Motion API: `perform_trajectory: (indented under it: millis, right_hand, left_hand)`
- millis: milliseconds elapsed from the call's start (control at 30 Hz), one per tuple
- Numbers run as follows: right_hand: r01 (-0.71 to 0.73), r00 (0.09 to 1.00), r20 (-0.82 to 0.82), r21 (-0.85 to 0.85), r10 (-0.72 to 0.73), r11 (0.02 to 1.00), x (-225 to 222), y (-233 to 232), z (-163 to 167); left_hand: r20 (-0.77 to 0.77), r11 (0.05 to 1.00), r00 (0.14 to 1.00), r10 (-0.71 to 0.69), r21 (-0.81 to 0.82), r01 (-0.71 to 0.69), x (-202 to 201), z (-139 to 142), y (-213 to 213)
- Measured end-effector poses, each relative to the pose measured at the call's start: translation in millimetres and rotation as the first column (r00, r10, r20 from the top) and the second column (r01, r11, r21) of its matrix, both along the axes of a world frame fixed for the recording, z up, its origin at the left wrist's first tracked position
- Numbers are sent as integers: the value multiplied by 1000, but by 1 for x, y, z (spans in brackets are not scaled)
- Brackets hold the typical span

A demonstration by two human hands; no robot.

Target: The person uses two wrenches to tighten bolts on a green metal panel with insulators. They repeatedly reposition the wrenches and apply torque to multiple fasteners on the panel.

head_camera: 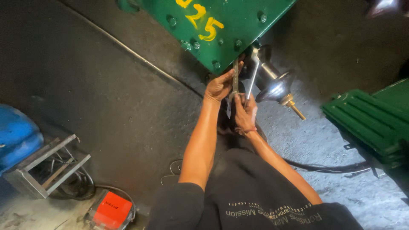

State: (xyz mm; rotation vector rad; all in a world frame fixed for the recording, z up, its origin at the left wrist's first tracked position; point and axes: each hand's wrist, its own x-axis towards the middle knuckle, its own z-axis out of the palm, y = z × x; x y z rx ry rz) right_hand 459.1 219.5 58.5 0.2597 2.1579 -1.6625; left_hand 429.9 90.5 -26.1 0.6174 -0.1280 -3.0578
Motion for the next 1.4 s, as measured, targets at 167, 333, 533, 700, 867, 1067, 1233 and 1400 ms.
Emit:
perform_trajectory:
  millis: [167, 333, 533, 700, 867, 1067, 1233, 1400]
  right_hand:
    - [29, 999, 16, 7, -29, 1000, -6, -32, -7]
    - [136, 991, -9, -10, -136, 991, -9, -39, -8]
    - [257, 963, -43, -152, -267, 954, -4, -31, -14]
    - [208, 948, -255, 45, -190, 977, -1, -36, -29]
    - [103, 988, -123, 103, -91, 989, 1, -32, -35]
    - [-158, 955, -160, 443, 251, 883, 12, 7, -9]
    - [-243, 953, -23, 535, 302, 809, -10, 68, 31]
    - [-293, 742, -246, 717, 624, 632, -99, 101, 54]
  left_hand:
    - [-47, 989, 988, -149, -31, 148, 7, -27, -9]
    - [-245, 999, 969, 9, 43, 2, 7, -38, -3]
    - [-149, 960, 952, 268, 129, -250, 1, -30, 15]
    - [-158, 990, 977, 144, 16, -143, 1, -27, 8]
    - [-201, 997, 977, 74, 45, -66, 7, -38, 3]
    - [-15, 993, 994, 109, -50, -110, 20, -54, 6]
    - [-143, 992, 986, 90, -72, -101, 19, -50, -2]
    - [-154, 991, 987, 36, -122, -55, 15, -31, -8]
